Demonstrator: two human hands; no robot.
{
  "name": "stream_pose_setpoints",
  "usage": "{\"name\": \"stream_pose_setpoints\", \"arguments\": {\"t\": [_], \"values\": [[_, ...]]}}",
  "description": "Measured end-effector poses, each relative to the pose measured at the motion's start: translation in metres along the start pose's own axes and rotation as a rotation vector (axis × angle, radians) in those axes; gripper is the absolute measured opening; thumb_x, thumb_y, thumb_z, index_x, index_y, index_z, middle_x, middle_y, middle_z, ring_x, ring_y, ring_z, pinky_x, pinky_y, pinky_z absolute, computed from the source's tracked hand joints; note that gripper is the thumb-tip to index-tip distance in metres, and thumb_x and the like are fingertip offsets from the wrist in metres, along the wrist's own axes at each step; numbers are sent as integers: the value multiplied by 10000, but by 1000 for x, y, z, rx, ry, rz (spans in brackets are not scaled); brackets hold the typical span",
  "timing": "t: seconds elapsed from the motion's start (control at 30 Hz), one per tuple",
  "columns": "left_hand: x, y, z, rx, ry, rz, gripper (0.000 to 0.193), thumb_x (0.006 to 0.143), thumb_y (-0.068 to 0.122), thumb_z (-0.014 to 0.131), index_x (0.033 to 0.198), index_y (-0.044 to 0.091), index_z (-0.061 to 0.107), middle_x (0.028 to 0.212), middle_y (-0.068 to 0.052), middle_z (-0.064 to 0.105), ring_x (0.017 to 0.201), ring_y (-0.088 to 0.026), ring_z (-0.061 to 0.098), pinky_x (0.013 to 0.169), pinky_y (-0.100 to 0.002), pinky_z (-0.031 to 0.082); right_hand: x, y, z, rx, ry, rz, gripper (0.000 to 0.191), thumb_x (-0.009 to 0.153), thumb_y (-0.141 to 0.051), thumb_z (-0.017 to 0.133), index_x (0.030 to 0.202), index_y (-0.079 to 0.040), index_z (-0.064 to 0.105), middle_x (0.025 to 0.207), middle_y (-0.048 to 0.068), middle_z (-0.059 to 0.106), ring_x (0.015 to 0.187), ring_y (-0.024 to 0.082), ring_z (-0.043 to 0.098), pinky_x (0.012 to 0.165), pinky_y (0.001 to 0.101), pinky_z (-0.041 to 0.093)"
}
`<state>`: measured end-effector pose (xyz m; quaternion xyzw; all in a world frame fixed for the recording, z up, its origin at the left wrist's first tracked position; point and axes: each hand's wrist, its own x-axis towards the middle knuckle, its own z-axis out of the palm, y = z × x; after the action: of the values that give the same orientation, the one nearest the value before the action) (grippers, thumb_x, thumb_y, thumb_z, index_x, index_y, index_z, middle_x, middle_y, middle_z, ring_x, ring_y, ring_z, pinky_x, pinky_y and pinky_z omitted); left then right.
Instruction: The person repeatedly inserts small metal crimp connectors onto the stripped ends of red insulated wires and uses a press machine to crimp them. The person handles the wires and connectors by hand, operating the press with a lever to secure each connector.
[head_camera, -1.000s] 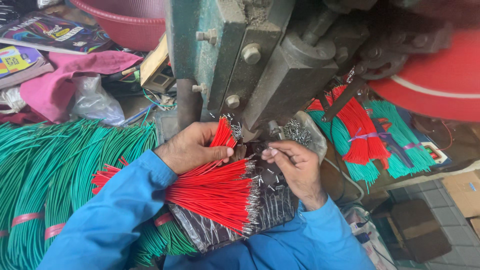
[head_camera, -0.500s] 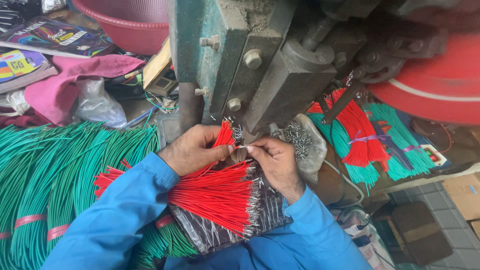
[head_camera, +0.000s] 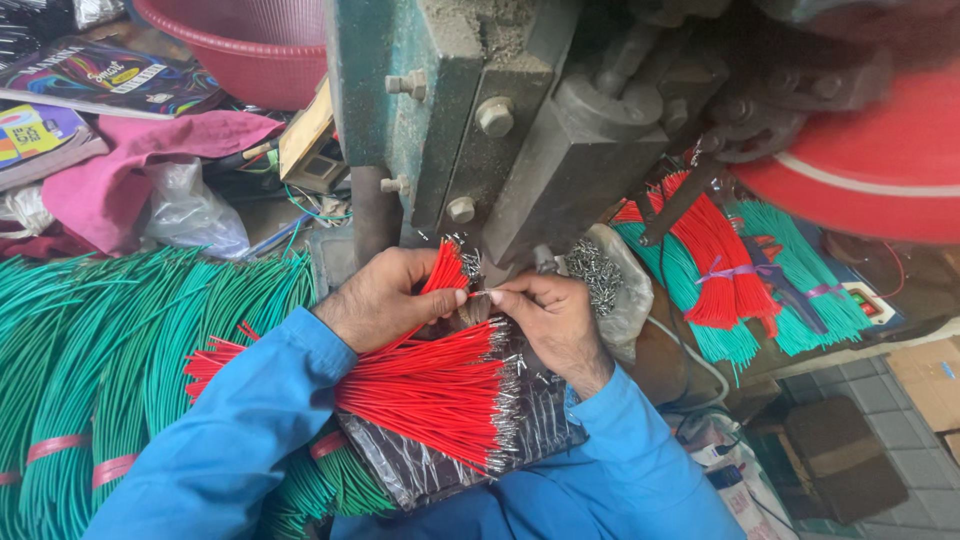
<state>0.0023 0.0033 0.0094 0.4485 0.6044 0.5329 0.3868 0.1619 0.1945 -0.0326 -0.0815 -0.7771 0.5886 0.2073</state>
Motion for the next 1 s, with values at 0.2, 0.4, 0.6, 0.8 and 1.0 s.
{"name": "stream_pose_setpoints", "arguments": {"t": [0.2, 0.4, 0.6, 0.8, 1.0], "values": [[-3, -3, -1, 43, -44, 142, 166, 963, 158, 715, 1009, 4, 673, 837, 16, 665, 782, -51, 585, 701, -264, 533, -18, -11, -11, 74, -37, -25, 163, 960, 3, 678, 1106, 61, 722, 1046, 112, 767, 938, 113, 715, 844, 236, 573], [-2, -2, 0, 58, -29, 3, 146, 954, 163, 690, 1024, 34, 693, 797, -5, 678, 703, -84, 590, 639, -270, 520, -53, -46, -57, -483, -66, -95, 156, 884, -26, 734, 1030, 9, 775, 1040, 101, 777, 983, 151, 735, 859, 270, 574], [-1, -2, 0, -4, -30, 31, 129, 958, 135, 661, 1043, 42, 686, 842, 5, 709, 773, -65, 660, 699, -261, 568, -64, -53, -57, -575, -96, 197, 233, 791, -105, 797, 1021, -74, 792, 930, 37, 679, 794, 158, 666, 643, 299, 533], [-3, 0, 1, 21, -20, 70, 122, 944, 106, 690, 1045, 38, 678, 849, 1, 695, 774, -70, 639, 694, -262, 555, -59, -42, -44, -629, -49, 39, 90, 842, -88, 769, 917, -38, 769, 876, 52, 679, 806, 147, 681, 670, 280, 532], [-2, 0, 0, -1, -32, 41, 131, 949, 102, 684, 1060, 34, 676, 853, -1, 686, 765, -81, 624, 689, -271, 552, -60, -32, -39, -377, 109, 83, 152, 885, -36, 691, 1033, -13, 721, 948, 36, 749, 843, 108, 697, 741, 240, 554]]}}
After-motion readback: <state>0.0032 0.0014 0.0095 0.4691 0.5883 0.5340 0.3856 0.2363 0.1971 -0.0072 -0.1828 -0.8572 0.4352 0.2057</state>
